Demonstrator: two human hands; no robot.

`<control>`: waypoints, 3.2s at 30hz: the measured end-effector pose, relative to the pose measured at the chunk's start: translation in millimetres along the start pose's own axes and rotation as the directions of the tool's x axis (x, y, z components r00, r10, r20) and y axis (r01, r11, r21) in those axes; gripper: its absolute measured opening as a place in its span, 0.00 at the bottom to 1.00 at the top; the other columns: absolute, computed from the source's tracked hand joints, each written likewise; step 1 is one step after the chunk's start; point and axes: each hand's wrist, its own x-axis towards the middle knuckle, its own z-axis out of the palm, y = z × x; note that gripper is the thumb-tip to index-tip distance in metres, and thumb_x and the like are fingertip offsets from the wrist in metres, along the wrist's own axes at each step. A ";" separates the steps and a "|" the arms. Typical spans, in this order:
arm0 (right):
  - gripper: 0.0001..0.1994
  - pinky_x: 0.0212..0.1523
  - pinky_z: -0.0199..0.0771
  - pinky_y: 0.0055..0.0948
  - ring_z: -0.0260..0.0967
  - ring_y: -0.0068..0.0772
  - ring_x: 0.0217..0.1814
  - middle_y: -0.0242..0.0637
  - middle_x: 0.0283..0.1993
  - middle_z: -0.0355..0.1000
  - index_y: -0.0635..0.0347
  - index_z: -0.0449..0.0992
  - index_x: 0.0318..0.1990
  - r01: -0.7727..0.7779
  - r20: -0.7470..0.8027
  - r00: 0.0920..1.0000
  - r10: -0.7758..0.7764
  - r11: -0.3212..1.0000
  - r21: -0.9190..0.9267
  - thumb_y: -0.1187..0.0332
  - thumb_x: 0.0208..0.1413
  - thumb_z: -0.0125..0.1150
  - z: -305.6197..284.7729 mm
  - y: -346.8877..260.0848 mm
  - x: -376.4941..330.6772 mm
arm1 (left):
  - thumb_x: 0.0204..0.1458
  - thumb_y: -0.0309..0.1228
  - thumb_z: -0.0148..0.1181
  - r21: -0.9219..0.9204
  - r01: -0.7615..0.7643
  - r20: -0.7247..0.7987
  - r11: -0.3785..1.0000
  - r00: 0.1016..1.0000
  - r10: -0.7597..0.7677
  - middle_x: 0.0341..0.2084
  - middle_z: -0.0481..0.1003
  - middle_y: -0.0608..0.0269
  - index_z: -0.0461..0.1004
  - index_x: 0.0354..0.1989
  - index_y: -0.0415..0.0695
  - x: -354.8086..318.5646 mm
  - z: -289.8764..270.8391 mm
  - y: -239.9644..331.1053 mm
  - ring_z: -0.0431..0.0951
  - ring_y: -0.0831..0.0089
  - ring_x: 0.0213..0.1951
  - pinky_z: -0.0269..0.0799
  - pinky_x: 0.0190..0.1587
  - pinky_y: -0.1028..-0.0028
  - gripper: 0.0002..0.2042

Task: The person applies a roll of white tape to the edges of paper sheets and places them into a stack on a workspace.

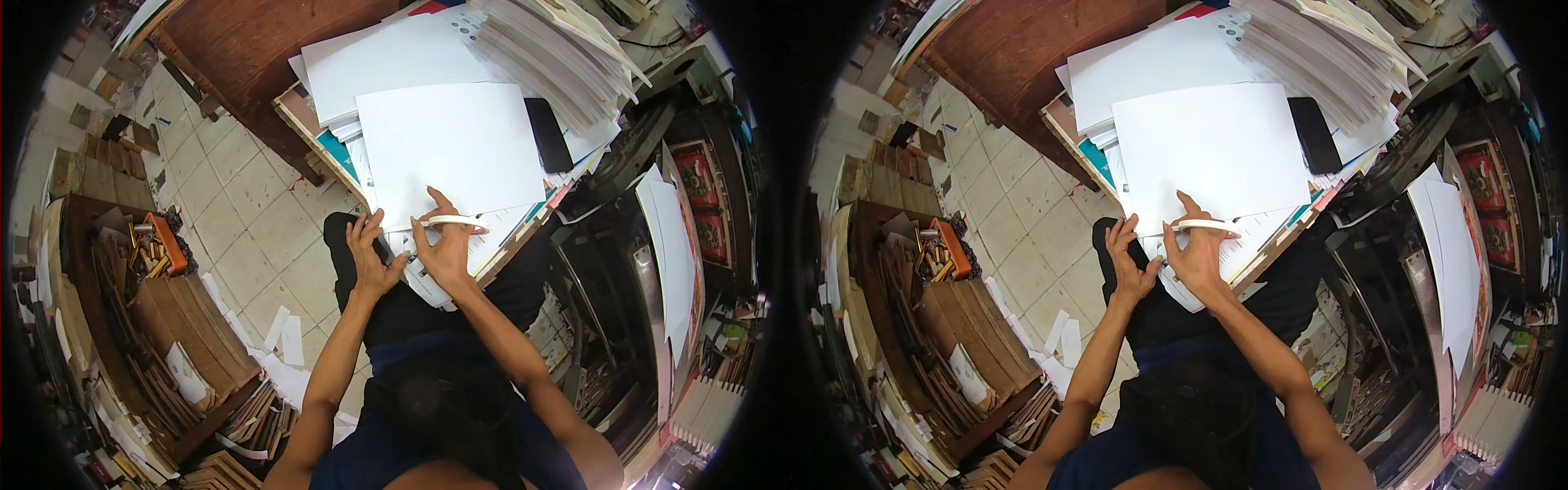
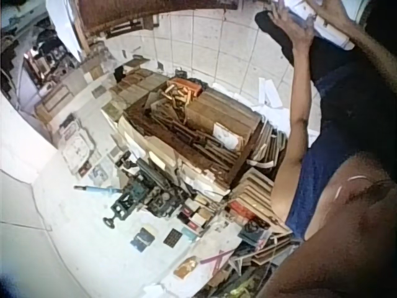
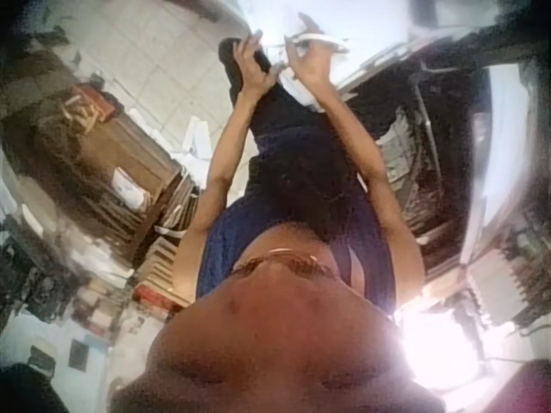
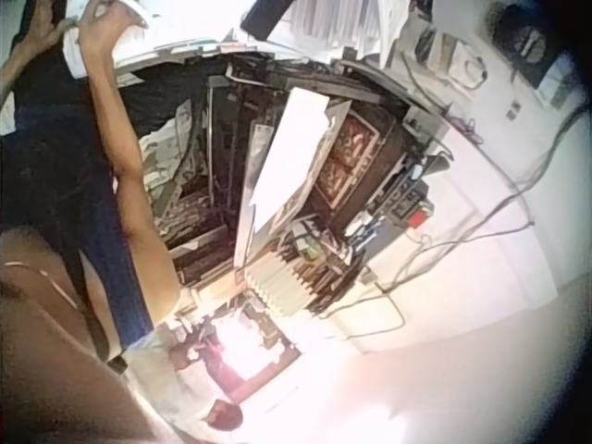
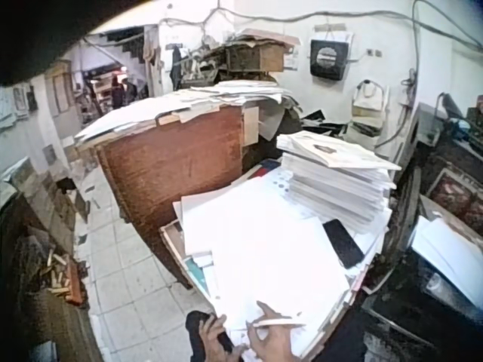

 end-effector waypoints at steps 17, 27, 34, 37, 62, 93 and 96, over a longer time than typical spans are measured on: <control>0.28 0.49 0.68 0.34 0.72 0.29 0.41 0.33 0.33 0.75 0.62 0.68 0.64 -0.007 0.015 1.000 0.006 0.994 0.112 0.73 0.55 0.67 -4.0 -0.7 3.0 | 0.58 0.53 0.59 0.001 -0.007 0.011 1.000 1.000 0.007 0.66 0.64 0.46 0.57 0.61 0.43 0.2 0.6 0.5 0.57 0.47 0.69 0.38 0.71 0.44 0.33; 0.28 0.59 0.56 0.47 0.72 0.37 0.46 0.34 0.36 0.76 0.57 0.68 0.65 -0.026 0.090 0.996 0.019 0.997 0.074 0.71 0.56 0.65 -2.1 -0.8 6.9 | 0.55 0.49 0.65 -0.018 -0.017 -0.052 1.000 0.999 0.016 0.66 0.65 0.46 0.56 0.61 0.43 -1.4 5.1 -1.6 0.61 0.46 0.67 0.42 0.70 0.43 0.34; 0.28 0.60 0.53 0.53 0.71 0.39 0.48 0.36 0.36 0.76 0.56 0.68 0.66 0.018 0.066 0.998 -0.018 1.000 -0.001 0.70 0.56 0.64 0.8 5.2 3.9 | 0.54 0.48 0.65 -0.007 -0.041 -0.042 0.999 0.998 0.041 0.66 0.65 0.46 0.56 0.60 0.45 -1.3 4.6 -2.6 0.61 0.45 0.67 0.43 0.69 0.42 0.33; 0.28 0.60 0.53 0.54 0.70 0.40 0.49 0.36 0.36 0.76 0.56 0.68 0.66 -0.006 0.077 0.997 0.005 1.000 0.020 0.70 0.56 0.64 -0.8 3.3 4.8 | 0.55 0.47 0.65 0.007 -0.060 -0.036 0.998 0.998 0.060 0.66 0.65 0.45 0.57 0.59 0.45 -0.4 4.5 -3.1 0.61 0.44 0.67 0.43 0.69 0.41 0.32; 0.24 0.41 0.76 0.29 0.75 0.32 0.46 0.39 0.42 0.81 0.65 0.72 0.61 -0.044 -0.107 0.993 0.054 0.995 0.089 0.70 0.57 0.68 -56.5 9.7 28.1 | 0.52 0.43 0.65 0.122 -0.046 0.054 0.991 0.998 0.040 0.64 0.67 0.47 0.67 0.51 0.44 9.6 -9.4 5.3 0.61 0.41 0.67 0.42 0.69 0.40 0.23; 0.20 0.62 0.59 0.46 0.71 0.38 0.53 0.38 0.43 0.76 0.54 0.77 0.58 0.152 -0.156 0.956 -0.248 0.874 -0.462 0.65 0.58 0.66 -94.6 103.0 30.8 | 0.53 0.46 0.64 0.078 -0.062 0.037 0.995 0.998 0.060 0.65 0.66 0.49 0.67 0.53 0.46 3.7 -4.0 -3.7 0.61 0.44 0.67 0.40 0.70 0.40 0.24; 0.20 0.62 0.58 0.46 0.70 0.38 0.53 0.38 0.44 0.76 0.54 0.77 0.58 0.131 -0.139 0.966 -0.217 0.877 -0.461 0.65 0.58 0.66 -94.6 102.8 30.0 | 0.53 0.46 0.64 0.077 -0.065 0.039 0.995 0.997 0.063 0.66 0.65 0.49 0.66 0.53 0.46 4.3 -3.3 -2.9 0.61 0.43 0.67 0.40 0.69 0.39 0.25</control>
